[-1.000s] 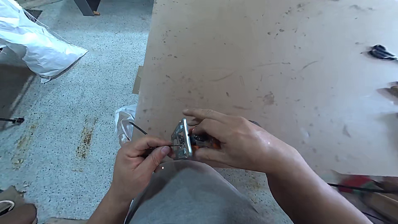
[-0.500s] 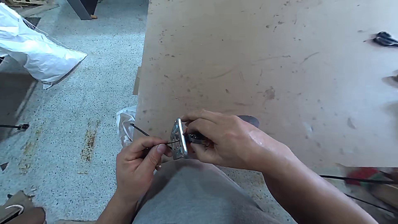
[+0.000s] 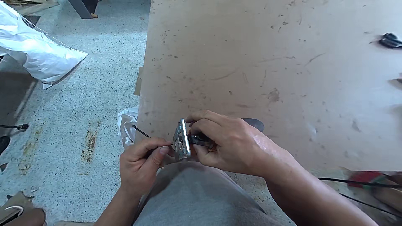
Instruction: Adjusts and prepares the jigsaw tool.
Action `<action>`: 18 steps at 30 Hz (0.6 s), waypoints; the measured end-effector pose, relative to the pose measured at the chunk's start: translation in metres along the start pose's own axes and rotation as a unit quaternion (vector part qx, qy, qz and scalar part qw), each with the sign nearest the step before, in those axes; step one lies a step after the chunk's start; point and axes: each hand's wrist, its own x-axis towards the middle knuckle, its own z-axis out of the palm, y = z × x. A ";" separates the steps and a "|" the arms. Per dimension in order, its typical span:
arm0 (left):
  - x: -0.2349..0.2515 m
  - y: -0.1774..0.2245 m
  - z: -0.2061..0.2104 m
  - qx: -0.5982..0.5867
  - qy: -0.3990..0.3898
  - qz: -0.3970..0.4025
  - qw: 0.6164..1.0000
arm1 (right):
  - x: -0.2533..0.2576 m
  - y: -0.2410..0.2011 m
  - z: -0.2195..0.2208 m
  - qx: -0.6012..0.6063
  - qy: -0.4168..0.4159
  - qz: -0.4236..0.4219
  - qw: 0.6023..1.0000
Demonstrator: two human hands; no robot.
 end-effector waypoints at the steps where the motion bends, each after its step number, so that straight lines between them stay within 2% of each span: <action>1: 0.000 -0.002 0.003 -0.034 0.014 -0.014 0.999 | 0.000 0.000 0.000 -0.001 0.001 0.000 1.000; 3: -0.002 -0.005 0.007 -0.068 0.041 -0.039 0.996 | 0.000 0.001 0.000 0.000 0.002 0.001 1.000; 6: -0.002 -0.005 0.009 -0.047 0.043 -0.050 0.997 | -0.001 0.003 0.000 -0.005 0.000 0.007 1.000; 10: -0.001 -0.004 0.000 0.022 -0.006 -0.001 1.000 | -0.002 0.000 0.001 -0.024 0.008 0.003 1.000; 13: 0.000 -0.008 -0.004 0.007 -0.023 0.021 0.999 | -0.001 -0.003 0.005 -0.035 0.023 -0.018 0.999; 18: -0.002 -0.009 0.005 -0.074 0.035 -0.052 0.995 | 0.000 -0.004 0.007 -0.069 0.029 -0.040 0.996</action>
